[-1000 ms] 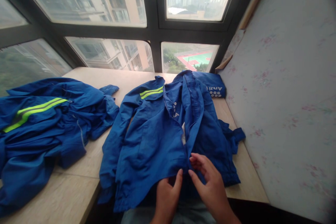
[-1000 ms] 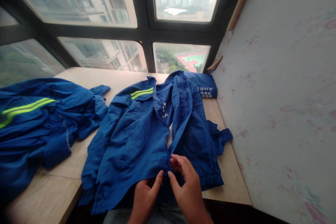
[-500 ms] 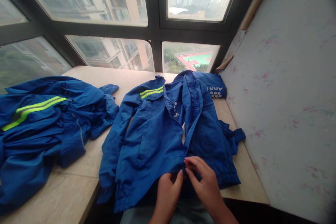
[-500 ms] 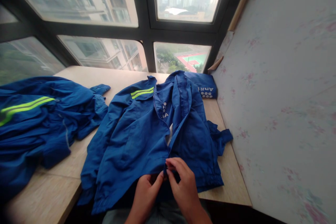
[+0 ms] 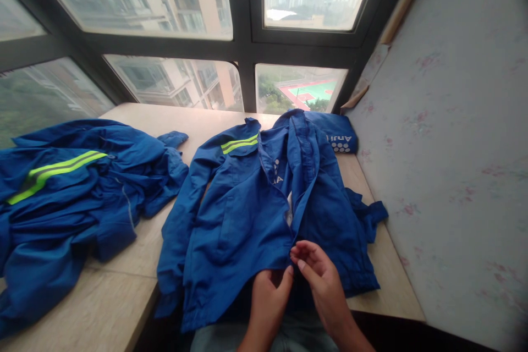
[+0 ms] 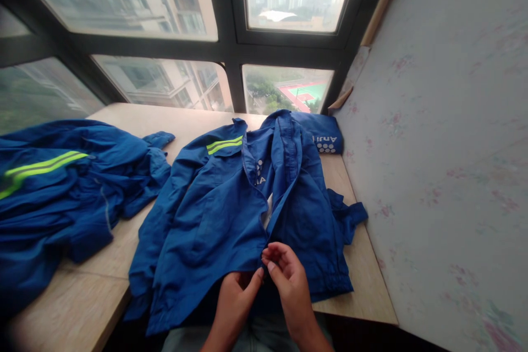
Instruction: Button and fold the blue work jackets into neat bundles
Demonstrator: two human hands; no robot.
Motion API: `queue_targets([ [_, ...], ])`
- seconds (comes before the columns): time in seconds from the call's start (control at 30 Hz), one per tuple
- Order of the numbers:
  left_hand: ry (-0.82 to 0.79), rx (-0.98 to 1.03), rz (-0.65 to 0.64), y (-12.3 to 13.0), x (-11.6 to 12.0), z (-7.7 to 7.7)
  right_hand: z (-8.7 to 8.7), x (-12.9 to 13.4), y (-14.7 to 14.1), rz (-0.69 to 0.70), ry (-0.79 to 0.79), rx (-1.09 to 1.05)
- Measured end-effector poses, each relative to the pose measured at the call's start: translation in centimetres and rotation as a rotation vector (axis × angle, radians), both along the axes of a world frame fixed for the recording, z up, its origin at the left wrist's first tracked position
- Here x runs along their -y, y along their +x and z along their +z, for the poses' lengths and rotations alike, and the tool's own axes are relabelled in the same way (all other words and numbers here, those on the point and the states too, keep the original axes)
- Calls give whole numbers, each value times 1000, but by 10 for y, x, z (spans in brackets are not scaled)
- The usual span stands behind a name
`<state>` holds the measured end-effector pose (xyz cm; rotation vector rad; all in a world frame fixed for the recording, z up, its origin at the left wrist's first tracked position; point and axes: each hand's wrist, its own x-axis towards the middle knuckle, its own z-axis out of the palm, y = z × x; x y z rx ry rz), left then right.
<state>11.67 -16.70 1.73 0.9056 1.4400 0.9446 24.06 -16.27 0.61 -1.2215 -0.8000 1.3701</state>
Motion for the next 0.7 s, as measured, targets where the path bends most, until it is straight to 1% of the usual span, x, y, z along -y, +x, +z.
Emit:
queue_targets([
  [0.07,23,-50,12,2,1,2,0,1,-1,-6,1,-12],
  [0.13,25,-109,-4,4,1,2,0,1,-2,0,8,-9],
  [0.27,32,-169,-32,3,2,-2,-4,1,-2,8,16,-13],
  [0.37,54,-144,-10,1,2,-8,-6,0,-3,1,9,-41],
  [0.47,46,-71,3,-1,2,-12,-4,0,-3,-7,2,-46],
  [0.57,23,15,6,-3,1,-15,-1,-1,-2,11,-5,-23],
  [0.7,0,39,42,-5,-1,-18,-1,-1,-1,36,-3,13],
])
